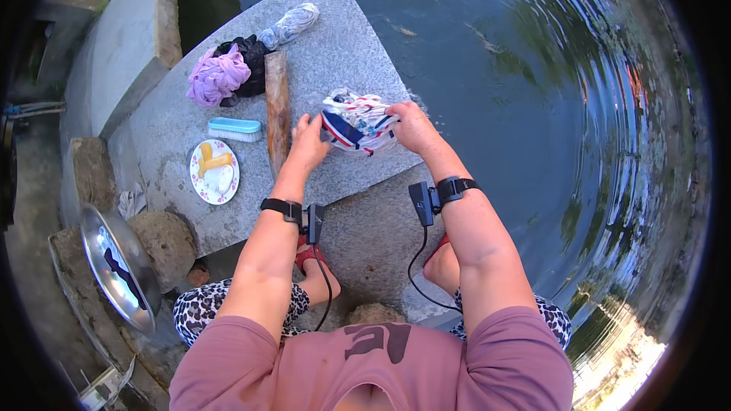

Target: Washing clothes by beating them with a wooden stick on a stone slab and rinsing them in water.

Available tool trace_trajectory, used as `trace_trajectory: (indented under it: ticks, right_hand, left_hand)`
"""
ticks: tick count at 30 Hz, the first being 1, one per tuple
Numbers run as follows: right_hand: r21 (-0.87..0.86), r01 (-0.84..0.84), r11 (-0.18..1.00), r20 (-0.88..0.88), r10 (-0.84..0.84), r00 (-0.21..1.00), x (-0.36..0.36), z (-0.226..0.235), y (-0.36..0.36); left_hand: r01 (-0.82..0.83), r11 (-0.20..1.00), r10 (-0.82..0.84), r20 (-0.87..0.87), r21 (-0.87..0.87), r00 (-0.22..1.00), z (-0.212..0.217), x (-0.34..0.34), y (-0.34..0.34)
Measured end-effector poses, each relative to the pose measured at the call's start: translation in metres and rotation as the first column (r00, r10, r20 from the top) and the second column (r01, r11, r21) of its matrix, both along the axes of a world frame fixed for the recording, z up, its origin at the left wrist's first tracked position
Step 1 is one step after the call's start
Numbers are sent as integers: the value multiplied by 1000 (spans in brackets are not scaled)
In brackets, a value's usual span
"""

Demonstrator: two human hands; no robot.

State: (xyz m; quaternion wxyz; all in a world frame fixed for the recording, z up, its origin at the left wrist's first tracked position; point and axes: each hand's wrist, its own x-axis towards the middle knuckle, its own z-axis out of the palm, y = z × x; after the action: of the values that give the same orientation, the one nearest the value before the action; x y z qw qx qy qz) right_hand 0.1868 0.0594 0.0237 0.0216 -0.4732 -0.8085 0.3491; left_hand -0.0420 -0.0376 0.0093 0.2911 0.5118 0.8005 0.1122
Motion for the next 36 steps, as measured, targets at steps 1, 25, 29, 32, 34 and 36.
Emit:
trace_trajectory:
  ticks: [1,25,29,32,34,36]
  right_hand:
    - [-12,1,1000,-1,-1,1000,-4,-2,-1]
    - [522,157,838,-298,7,954,-47,-59,-75]
    - [483,168,859,-241,-54,969,-62,-56,-53]
    - [457,195,868,-179,-125,976,-77,-54,-44]
    - [451,242,859,-97,-222,970,-81,-55,-39]
    - [429,252,868,-65,-248,966,-83,-55,-37]
  left_hand:
    - [19,987,-15,28,-159,999,7,-8,-5]
    - [245,735,-185,-161,632,969,-43,53,-27]
    - [188,791,-141,-125,583,982,-43,46,-6]
    - [143,859,-77,-152,492,985,-42,43,8]
    - [115,889,-40,-176,443,983,-39,44,17]
    - [118,895,-35,-195,430,980,-36,46,21]
